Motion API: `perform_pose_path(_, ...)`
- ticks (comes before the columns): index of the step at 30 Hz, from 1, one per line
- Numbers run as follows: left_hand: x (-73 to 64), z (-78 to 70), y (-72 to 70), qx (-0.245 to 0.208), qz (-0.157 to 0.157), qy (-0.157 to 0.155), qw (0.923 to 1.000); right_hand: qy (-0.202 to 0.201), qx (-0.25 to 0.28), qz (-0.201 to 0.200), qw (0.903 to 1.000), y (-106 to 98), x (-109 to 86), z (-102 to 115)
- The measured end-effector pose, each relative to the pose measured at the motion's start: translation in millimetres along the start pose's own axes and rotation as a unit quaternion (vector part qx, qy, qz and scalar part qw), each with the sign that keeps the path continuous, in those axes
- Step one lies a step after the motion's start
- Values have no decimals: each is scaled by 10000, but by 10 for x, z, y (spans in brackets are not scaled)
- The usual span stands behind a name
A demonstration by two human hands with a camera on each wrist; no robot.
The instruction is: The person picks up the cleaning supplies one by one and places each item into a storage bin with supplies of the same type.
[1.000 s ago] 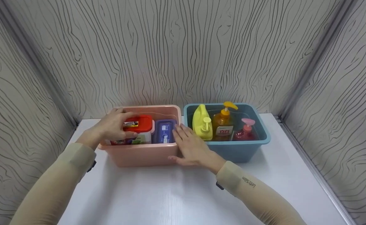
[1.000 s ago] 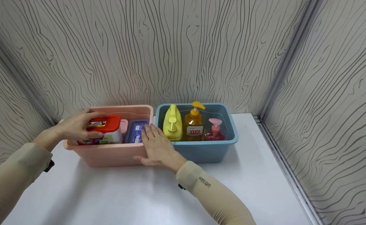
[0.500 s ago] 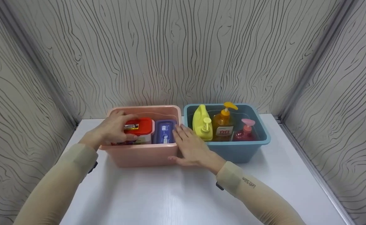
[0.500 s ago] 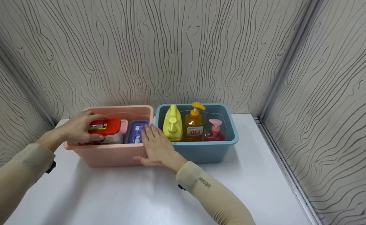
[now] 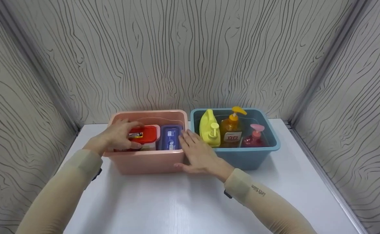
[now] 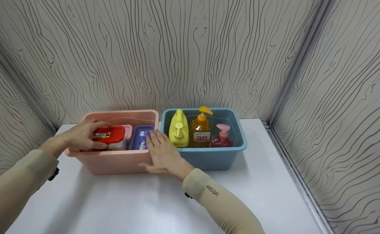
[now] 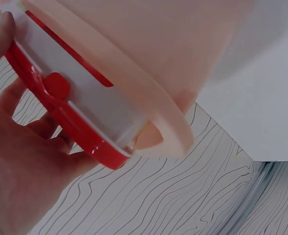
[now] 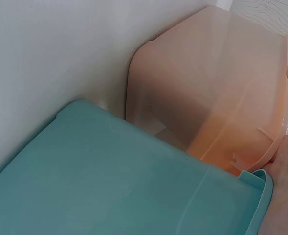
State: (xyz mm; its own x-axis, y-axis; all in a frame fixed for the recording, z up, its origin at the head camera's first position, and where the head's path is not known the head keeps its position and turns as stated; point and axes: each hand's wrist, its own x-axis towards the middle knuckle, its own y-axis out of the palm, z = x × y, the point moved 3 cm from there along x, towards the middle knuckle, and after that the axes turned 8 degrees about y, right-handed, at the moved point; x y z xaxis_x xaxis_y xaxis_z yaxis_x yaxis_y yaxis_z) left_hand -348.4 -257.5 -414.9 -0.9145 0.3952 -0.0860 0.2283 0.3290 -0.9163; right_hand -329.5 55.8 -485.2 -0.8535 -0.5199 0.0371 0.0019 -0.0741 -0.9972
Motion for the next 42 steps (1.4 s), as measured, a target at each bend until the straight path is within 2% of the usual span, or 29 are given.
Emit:
perform_pose_path(11, 49, -6, 47, 16, 270, -142, 9995, 37, -132, 135, 9998, 14, -16, 7)
perform_pose_path(24, 119, 74, 52, -212, 334, -365, 9985, 16, -188, 88, 9998, 19, -9, 11)
perform_pose_path(33, 174, 67, 81, -71, 638, -396, 9972, 27, -155, 97, 9998, 6, -12, 25)
perform_pose_path(37, 195, 55, 48, -86, 682, -344, 9970, -2, -151, 34, 9999, -11, -7, 28)
perform_pose_path(42, 234, 12, -81, -445, 481, -404, 9970, 17, -133, 27, 9999, -8, -5, 8)
